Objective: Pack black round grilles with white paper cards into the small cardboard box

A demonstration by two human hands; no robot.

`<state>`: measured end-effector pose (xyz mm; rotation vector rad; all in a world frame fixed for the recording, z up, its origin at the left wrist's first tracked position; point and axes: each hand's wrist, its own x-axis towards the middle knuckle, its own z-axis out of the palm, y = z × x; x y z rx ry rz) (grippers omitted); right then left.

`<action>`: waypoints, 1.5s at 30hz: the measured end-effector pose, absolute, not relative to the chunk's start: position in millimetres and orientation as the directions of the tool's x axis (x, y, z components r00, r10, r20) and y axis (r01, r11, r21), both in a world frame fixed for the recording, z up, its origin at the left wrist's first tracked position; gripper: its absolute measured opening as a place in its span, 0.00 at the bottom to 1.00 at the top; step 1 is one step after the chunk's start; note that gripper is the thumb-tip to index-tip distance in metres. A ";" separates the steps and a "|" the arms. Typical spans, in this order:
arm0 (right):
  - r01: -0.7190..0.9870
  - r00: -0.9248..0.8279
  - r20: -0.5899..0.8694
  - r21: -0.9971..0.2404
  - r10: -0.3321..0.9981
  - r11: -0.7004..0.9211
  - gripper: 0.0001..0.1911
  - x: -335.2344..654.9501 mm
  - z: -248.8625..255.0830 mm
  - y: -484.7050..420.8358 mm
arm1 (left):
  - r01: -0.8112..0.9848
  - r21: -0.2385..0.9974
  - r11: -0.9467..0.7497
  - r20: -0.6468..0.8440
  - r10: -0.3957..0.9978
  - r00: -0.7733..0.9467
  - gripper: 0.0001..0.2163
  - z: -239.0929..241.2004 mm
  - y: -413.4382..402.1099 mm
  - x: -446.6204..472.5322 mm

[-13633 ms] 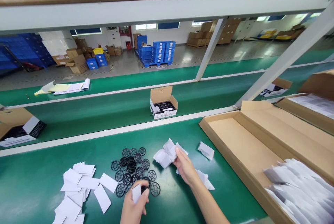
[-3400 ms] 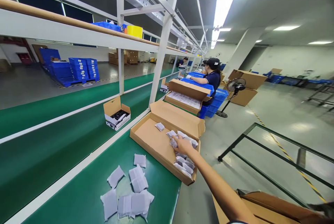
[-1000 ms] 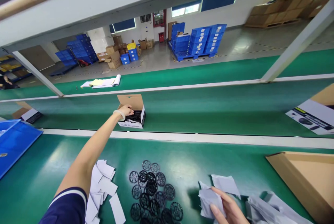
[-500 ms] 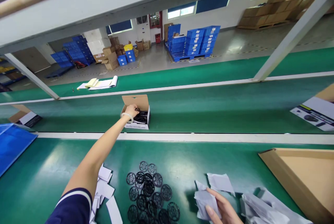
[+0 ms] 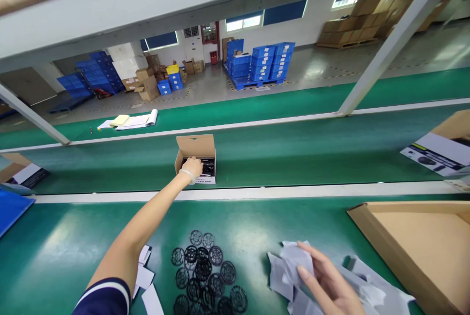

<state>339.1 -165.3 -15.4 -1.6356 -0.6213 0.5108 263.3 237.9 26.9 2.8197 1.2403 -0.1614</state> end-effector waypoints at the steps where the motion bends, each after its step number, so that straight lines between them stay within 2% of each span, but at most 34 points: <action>1: 0.130 0.744 0.028 -0.986 0.667 -0.104 0.26 344.2 -6.5 -159.1 | 0.718 0.007 -0.696 -0.122 0.712 0.692 0.16 27.1 234.1 260.2; 5: 0.171 0.625 0.080 -0.985 0.776 -0.037 0.24 357.7 35.0 -116.8 | 0.643 0.021 -0.765 -0.128 0.636 0.761 0.22 25.4 226.6 252.7; 8: 0.302 0.546 0.207 -0.952 0.812 0.040 0.20 363.7 59.3 -70.9 | 0.599 0.067 -0.798 -0.164 0.583 0.796 0.24 25.5 229.0 257.8; 11: 0.439 0.472 0.339 -0.891 0.814 0.117 0.17 370.1 67.2 -15.1 | 0.547 0.133 -0.826 -0.172 0.525 0.834 0.24 30.2 226.6 257.1; 14: 0.441 0.423 0.404 -0.874 0.811 0.205 0.15 377.1 59.8 48.7 | 0.459 0.186 -0.869 -0.128 0.442 0.888 0.23 36.2 209.9 229.5; 16: 0.504 0.411 0.384 -0.852 0.827 0.146 0.11 381.2 50.1 90.9 | 0.388 0.233 -0.892 -0.091 0.377 0.922 0.22 37.6 192.3 193.7; 18: 0.583 0.412 0.331 -0.812 0.849 0.034 0.08 384.6 39.3 128.0 | 0.298 0.357 -0.885 0.016 0.325 0.946 0.19 36.2 172.8 148.7; 21: 0.641 0.419 0.260 -0.763 0.870 -0.081 0.06 388.8 22.9 167.5 | 0.345 0.432 -0.833 0.061 0.408 0.911 0.17 30.2 143.9 75.3; 24: 0.702 0.390 0.180 -0.692 0.903 -0.166 0.03 393.4 7.2 186.3 | 0.492 0.410 -0.768 0.063 0.562 0.825 0.16 21.1 118.6 6.5; 27: 0.787 0.347 0.156 -0.585 0.925 -0.196 0.07 398.4 -4.8 187.5 | 0.595 0.378 -0.709 0.132 0.677 0.724 0.15 11.9 100.8 -48.1; 32: 0.893 0.264 0.192 -0.418 0.945 -0.165 0.09 405.5 -5.6 166.4 | 0.671 0.315 -0.671 0.208 0.739 0.641 0.15 9.9 83.7 -82.9; 35: 0.920 0.186 0.237 -0.382 0.954 -0.084 0.12 407.2 2.4 144.5 | 0.651 0.229 -0.723 0.135 0.686 0.715 0.17 11.9 69.8 -72.0; 39: 0.918 0.074 0.300 -0.393 0.951 0.053 0.13 401.9 10.5 89.4 | 0.518 0.118 -0.847 -0.091 0.510 0.855 0.25 2.2 44.6 -48.1; 42: 0.868 -0.034 0.337 -0.456 0.941 0.195 0.12 386.1 11.0 28.2 | 0.464 0.063 -0.884 -0.144 0.452 0.881 0.22 -8.4 31.1 -37.6; 45: 0.822 -0.096 0.282 -0.518 0.955 0.235 0.12 358.2 4.8 -29.4 | 0.435 0.057 -0.899 -0.149 0.423 0.894 0.16 -10.8 29.2 -32.6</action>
